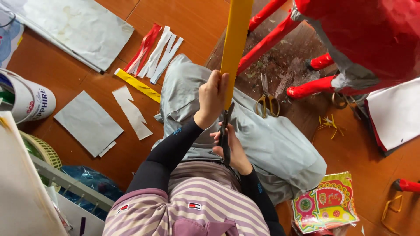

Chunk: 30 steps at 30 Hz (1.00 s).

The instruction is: Cutting yellow paper strips and applying decorative paper elements to a ceremonial paper horse structure.

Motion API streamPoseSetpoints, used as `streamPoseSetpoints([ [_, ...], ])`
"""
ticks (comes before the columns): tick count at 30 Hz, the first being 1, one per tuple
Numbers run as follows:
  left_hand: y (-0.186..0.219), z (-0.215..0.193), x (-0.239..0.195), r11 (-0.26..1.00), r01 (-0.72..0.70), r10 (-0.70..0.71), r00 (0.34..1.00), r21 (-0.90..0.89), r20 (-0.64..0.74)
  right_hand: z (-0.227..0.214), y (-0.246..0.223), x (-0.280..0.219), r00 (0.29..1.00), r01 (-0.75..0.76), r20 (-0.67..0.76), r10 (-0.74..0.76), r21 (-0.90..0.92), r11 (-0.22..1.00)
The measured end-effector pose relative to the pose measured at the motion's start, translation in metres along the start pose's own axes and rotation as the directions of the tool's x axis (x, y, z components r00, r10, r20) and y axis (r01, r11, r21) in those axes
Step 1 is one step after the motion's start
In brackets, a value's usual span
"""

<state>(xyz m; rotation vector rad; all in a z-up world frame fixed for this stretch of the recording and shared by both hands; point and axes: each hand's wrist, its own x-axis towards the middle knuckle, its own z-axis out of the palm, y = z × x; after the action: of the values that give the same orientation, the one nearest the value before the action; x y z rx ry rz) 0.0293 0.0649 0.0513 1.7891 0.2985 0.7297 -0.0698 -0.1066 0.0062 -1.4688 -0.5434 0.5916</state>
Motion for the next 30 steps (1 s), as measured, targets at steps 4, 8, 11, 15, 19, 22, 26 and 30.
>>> streamPoseSetpoints([
  [4, 0.008, -0.005, -0.005, 0.999, -0.031, 0.031, 0.999, -0.025, 0.018, 0.002, -0.006, 0.002, 0.997, -0.058, -0.046, 0.058, -0.009, 0.998],
  [8, 0.008, -0.005, -0.005, 0.999, -0.02, 0.022, 0.999, -0.036, 0.04, 0.004, -0.008, 0.002, 0.987, -0.124, -0.121, 0.107, -0.145, 0.982],
  [11, 0.011, -0.002, -0.005, 0.999, 0.003, 0.0, 0.999, -0.047, 0.051, 0.008, -0.009, 0.002, 0.987, -0.083, -0.151, 0.06, -0.151, 0.985],
  [15, 0.013, 0.0, -0.005, 0.998, 0.005, -0.002, 0.999, -0.058, 0.041, 0.013, -0.014, 0.001, 0.949, -0.203, -0.251, 0.189, -0.032, 0.979],
  [19, 0.014, -0.002, -0.005, 0.999, 0.009, -0.007, 0.998, -0.046, 0.055, 0.012, -0.009, 0.0, 0.956, -0.146, -0.26, 0.132, -0.034, 0.989],
  [22, 0.01, -0.001, -0.01, 0.998, 0.007, -0.002, 0.997, -0.063, 0.074, 0.008, -0.013, 0.004, 0.957, -0.163, -0.252, 0.148, -0.042, 0.986],
  [26, 0.012, -0.001, -0.02, 1.0, -0.016, 0.013, 0.99, 0.022, 0.14, 0.002, -0.026, 0.011, 0.975, -0.071, -0.214, 0.053, -0.074, 0.995],
  [30, 0.012, 0.003, -0.029, 0.998, -0.06, 0.065, 0.982, -0.033, 0.177, 0.002, -0.029, 0.015, 0.971, -0.01, -0.236, -0.027, -0.155, 0.988],
])
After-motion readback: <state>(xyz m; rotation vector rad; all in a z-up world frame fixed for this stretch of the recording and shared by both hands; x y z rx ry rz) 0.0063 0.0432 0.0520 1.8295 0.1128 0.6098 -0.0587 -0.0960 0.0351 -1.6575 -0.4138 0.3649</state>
